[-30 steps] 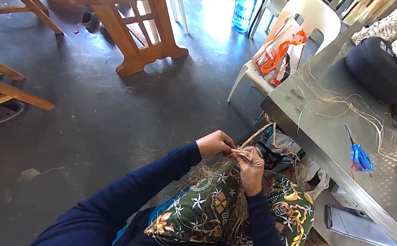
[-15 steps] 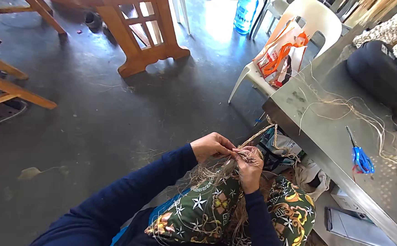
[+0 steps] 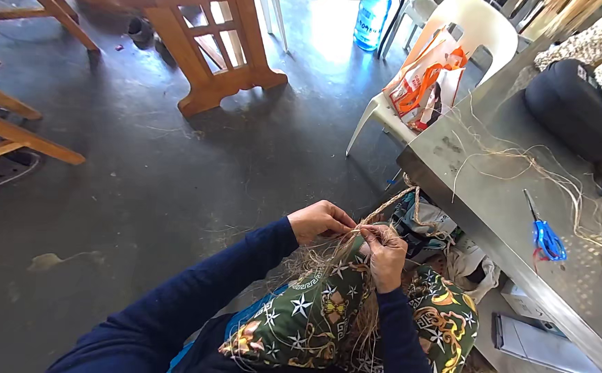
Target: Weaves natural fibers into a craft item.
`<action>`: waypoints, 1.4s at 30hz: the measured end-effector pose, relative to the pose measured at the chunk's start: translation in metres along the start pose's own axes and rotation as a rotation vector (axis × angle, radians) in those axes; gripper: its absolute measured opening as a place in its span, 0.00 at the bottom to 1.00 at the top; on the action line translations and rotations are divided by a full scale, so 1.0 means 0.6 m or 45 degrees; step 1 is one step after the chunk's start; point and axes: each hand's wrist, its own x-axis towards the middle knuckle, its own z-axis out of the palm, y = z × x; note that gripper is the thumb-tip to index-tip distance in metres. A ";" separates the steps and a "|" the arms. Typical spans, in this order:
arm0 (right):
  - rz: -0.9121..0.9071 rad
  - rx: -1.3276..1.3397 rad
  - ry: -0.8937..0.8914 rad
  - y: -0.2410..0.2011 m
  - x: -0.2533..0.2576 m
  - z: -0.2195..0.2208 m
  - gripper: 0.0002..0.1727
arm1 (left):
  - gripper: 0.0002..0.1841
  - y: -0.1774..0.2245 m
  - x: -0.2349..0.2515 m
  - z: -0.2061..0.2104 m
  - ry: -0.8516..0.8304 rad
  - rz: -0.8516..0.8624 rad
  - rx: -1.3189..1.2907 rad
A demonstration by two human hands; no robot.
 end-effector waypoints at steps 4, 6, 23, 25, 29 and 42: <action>-0.056 0.003 0.022 -0.005 -0.003 0.002 0.07 | 0.07 0.001 0.000 0.001 -0.004 -0.001 0.000; -0.055 0.044 -0.015 -0.009 -0.006 0.004 0.07 | 0.07 0.000 0.001 0.000 -0.011 0.008 0.002; -0.159 -0.200 -0.045 0.015 0.004 0.011 0.07 | 0.12 -0.007 0.001 0.004 0.001 -0.047 -0.313; -0.129 -0.161 -0.061 0.017 0.006 0.010 0.07 | 0.09 -0.009 0.002 0.003 -0.020 -0.030 -0.282; -0.094 -0.127 -0.097 0.017 0.009 0.005 0.07 | 0.08 -0.010 0.002 0.003 -0.024 -0.028 -0.215; 0.450 0.123 -0.089 -0.032 0.013 -0.036 0.14 | 0.08 -0.002 -0.003 0.012 0.020 -0.058 -0.280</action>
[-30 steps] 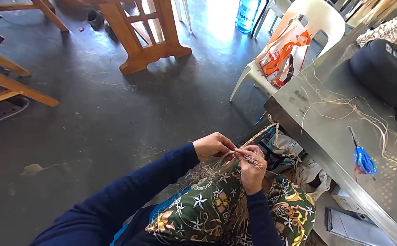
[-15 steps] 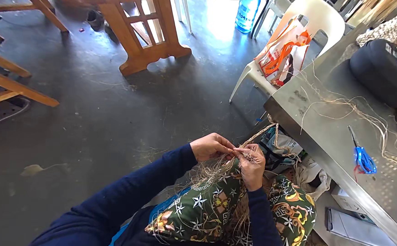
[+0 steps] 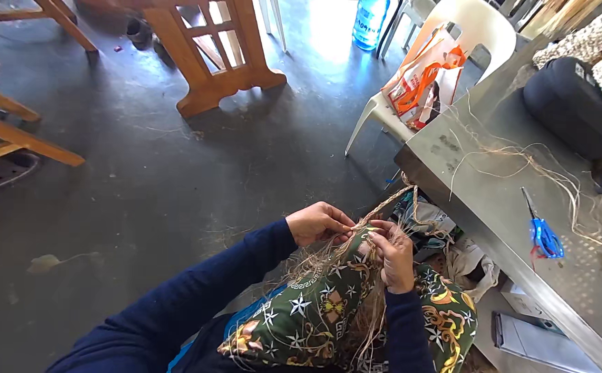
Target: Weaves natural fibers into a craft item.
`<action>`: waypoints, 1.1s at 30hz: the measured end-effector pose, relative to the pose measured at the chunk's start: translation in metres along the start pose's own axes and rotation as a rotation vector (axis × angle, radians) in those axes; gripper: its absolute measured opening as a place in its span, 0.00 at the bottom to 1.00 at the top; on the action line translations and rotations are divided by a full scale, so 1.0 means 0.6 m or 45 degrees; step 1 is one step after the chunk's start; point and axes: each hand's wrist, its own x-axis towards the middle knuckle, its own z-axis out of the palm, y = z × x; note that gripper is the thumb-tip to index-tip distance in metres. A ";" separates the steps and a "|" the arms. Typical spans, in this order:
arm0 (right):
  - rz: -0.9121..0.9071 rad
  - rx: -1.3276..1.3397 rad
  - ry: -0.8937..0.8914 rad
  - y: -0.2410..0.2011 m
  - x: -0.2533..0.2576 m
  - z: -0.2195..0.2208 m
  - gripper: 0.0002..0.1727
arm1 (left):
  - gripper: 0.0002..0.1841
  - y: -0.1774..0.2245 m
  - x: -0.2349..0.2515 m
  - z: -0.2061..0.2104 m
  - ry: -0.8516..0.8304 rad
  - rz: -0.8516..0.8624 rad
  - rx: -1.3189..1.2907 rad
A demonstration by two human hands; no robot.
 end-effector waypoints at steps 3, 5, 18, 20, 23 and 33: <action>-0.035 0.076 0.121 -0.015 -0.001 -0.021 0.11 | 0.08 0.001 0.001 -0.001 -0.007 -0.017 -0.050; -0.009 0.201 0.239 -0.024 0.000 -0.031 0.09 | 0.09 0.001 0.002 -0.004 -0.018 -0.019 -0.091; 0.402 0.326 -0.276 0.001 -0.017 0.012 0.11 | 0.08 0.004 -0.005 0.008 0.014 0.031 -0.018; 0.405 0.309 -0.287 0.003 -0.015 0.010 0.11 | 0.07 0.004 -0.005 0.007 0.017 0.042 0.030; 0.394 0.275 -0.235 0.005 -0.014 0.015 0.09 | 0.07 0.006 -0.003 0.005 0.014 0.057 0.098; 0.351 0.154 -0.091 0.003 -0.012 0.025 0.03 | 0.03 0.022 -0.004 0.007 -0.031 0.146 0.462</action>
